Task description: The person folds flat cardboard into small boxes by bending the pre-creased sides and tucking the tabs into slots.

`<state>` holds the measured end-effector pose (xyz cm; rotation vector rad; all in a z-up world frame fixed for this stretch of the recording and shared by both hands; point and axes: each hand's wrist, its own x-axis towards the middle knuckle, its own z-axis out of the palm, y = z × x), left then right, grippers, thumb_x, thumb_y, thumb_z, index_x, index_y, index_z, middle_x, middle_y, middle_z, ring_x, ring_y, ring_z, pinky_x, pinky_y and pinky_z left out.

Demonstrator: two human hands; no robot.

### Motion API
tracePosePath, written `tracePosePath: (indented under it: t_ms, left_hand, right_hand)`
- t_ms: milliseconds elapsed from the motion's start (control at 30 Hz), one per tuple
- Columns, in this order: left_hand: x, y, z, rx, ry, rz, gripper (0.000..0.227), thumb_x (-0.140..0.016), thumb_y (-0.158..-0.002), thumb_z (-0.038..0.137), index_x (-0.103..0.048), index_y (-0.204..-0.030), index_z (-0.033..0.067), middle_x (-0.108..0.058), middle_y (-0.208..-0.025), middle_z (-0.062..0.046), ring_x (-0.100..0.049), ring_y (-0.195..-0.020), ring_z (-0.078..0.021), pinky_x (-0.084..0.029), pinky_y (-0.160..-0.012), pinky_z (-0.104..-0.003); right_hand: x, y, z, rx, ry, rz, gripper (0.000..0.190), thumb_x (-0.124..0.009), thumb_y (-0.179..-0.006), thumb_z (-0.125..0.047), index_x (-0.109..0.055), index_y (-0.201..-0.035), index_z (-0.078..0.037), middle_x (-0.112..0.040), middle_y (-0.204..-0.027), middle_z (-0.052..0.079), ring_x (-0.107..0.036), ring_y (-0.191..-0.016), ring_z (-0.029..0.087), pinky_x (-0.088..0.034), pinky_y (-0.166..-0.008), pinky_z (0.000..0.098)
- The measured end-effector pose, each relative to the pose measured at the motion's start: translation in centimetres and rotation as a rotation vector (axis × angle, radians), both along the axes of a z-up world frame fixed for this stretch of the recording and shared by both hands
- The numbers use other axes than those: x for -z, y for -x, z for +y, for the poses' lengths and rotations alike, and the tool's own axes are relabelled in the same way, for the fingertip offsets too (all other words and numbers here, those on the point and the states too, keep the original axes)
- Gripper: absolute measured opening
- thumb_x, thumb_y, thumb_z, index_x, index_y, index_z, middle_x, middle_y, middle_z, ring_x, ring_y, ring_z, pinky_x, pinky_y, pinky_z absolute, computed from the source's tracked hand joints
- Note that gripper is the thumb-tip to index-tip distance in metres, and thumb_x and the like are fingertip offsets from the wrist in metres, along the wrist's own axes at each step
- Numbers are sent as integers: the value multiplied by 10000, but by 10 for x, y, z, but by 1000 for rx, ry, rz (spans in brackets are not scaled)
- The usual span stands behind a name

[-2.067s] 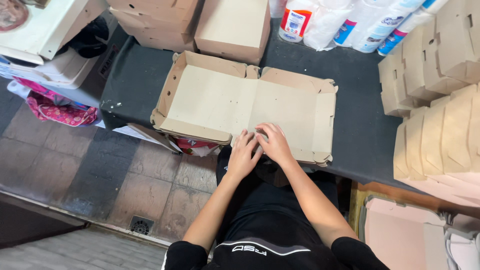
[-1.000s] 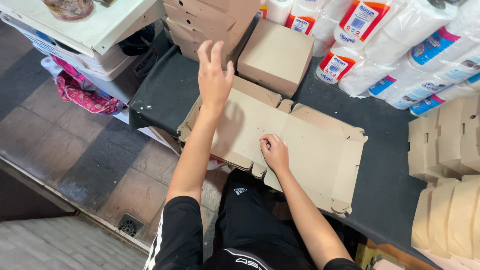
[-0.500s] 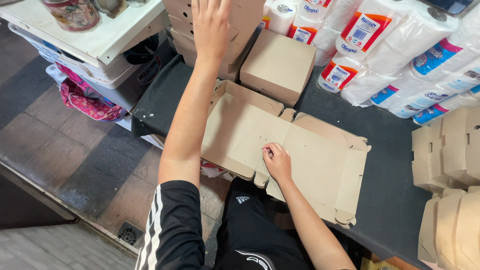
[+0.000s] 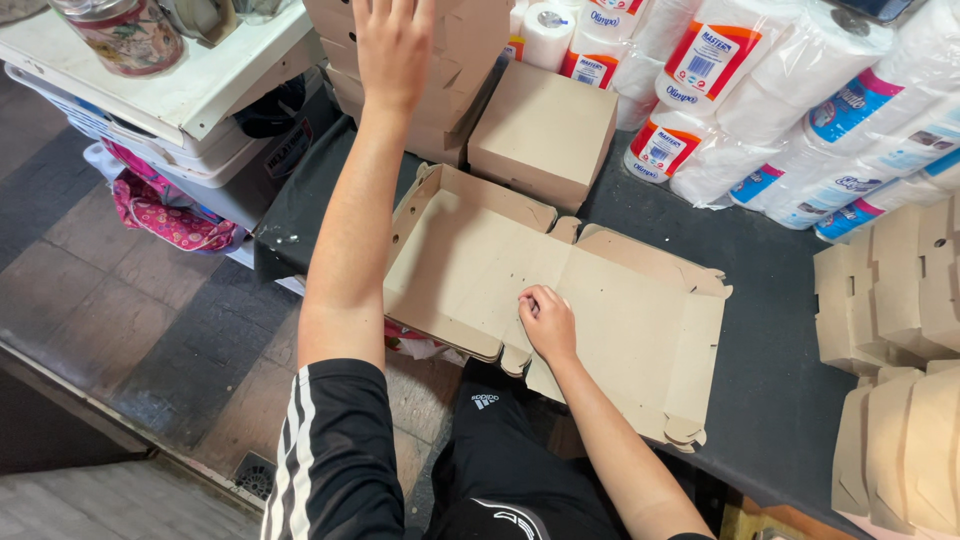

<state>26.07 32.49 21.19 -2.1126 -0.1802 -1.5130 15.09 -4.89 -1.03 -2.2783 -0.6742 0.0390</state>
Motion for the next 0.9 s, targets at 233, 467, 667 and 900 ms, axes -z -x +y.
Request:
tracePosePath:
  t_ms: [233,467,667,900]
  left_hand:
    - [-19,46,-37,54,-27,-170,420,-735,-784,-36,-723,-1184,90,-641,-1205,-98,-604,-1060,-321,-524,-899,-475]
    - [-34,119,-98,364,247,-278,593,-654,-737,-113,-621,-1287,107,-582,-1239,-46,-607,-1025,-265,-545,-850,-403]
    - [-27,165,-133,571,380,-262,596,-750,-816,-128,-579,-1359,47,-569,-1262,-110,-594,-1103,-289,-533,-955,-419]
    - [1,202,-164,717,594,-316,658,-831,-701,-73,-655,-1328,25,-558,-1240,-122,-589,-1073,-260,-573,-917,-404]
  right_hand:
    - [0,0,0,-6,2,7,101,-558,-913,-203,-655,-889,-195,-622,-803,-46,-574,-759,196,-446,-824,379]
    - [4,-1,-1,-2,-5,14,112,-541,-906,-187,-651,-885,-196,-602,-779,-36,-556,-747,208,-442,-831,380]
    - [3,-1,0,6,2,42,137,-524,-884,-180,-660,-892,-189,-601,-780,-33,-550,-752,219,-443,-854,372]
    - [17,-7,1,-13,12,-110,88,-634,-941,-261,-699,-949,-202,-690,-863,64,-693,-912,311,-549,-831,442]
